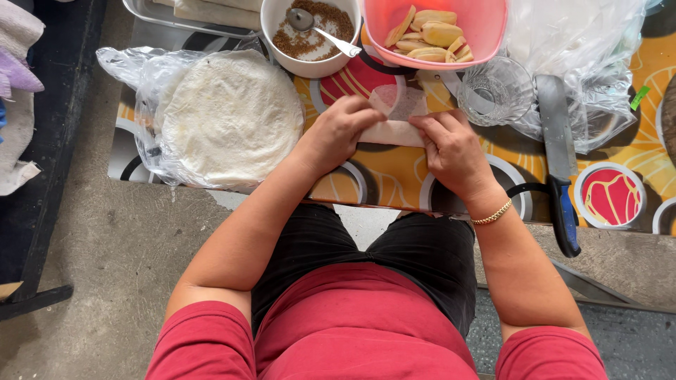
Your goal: The person prepares spring rolls by placing a wrapper on a table, adding brown filling with a spoon, and adding sliced bananas. They then roll the wrapper by hand, occasionally using a knife to cut banana pieces, and repeat the process for several rolls.
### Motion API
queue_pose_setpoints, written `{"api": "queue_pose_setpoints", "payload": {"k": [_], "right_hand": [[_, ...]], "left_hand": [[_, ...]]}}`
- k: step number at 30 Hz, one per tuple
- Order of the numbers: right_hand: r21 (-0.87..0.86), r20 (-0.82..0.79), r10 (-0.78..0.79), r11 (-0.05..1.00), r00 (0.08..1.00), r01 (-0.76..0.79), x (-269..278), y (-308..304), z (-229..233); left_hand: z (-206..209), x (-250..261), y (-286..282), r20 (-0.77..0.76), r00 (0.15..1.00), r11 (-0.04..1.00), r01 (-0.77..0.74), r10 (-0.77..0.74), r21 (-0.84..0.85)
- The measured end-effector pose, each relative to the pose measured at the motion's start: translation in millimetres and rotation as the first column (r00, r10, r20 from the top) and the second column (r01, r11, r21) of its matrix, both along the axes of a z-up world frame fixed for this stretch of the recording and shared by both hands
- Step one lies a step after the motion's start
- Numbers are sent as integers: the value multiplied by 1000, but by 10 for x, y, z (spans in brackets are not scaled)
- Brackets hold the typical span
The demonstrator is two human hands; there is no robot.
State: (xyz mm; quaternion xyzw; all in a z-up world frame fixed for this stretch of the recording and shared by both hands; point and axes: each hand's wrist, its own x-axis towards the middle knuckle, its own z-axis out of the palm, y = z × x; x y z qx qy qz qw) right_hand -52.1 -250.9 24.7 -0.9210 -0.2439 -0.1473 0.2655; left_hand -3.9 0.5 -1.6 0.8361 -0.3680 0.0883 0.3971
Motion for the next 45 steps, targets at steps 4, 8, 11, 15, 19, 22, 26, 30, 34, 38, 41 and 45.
{"api": "queue_pose_setpoints", "payload": {"k": [4, 8, 11, 15, 19, 22, 26, 30, 34, 38, 41, 45], "right_hand": [[-18, 19, 57, 998, 998, -56, -72, -10, 42], [-89, -59, -5, 996, 998, -1, -269, -6, 68], [-105, -78, -32, 994, 996, 23, -463, 3, 63], [-120, -15, 21, 993, 1000, -22, -491, -101, 83], [-184, 113, -196, 959, 974, 214, -235, -371, 175], [-310, 75, -307, 897, 949, 315, -19, -491, 194], [-372, 10, -362, 864, 932, 339, 17, -471, 192], [-185, 143, -222, 951, 965, 246, -203, -344, 196], [-76, -114, 51, 995, 992, -60, -278, -169, 106], [-171, -172, 87, 978, 981, -117, -124, -83, 29], [-217, -221, 103, 964, 970, -151, -34, 4, 23], [-113, -338, 279, 936, 899, -333, 81, 250, -4]], "left_hand": [[47, -78, 35, 50, 998, 996, 35, -39, 78], [129, -203, 64, 56, 992, 977, 98, -111, 191], [164, -404, 66, 21, 994, 964, 94, -103, 251], [157, -630, 5, 134, 991, 984, -28, 4, 176], [125, -658, -22, 55, 996, 987, -78, 71, 138], [95, -651, -35, 79, 994, 988, -90, 80, 126], [54, -636, -34, 88, 994, 985, -71, 58, 157], [17, -633, -39, 92, 994, 986, -69, 55, 153], [22, -624, -61, 100, 993, 983, -83, 66, 166], [47, -624, -76, 71, 994, 983, -89, 78, 160], [52, -635, -72, 55, 995, 984, -92, 84, 154], [57, -615, -65, 89, 991, 978, -117, 102, 176]]}}
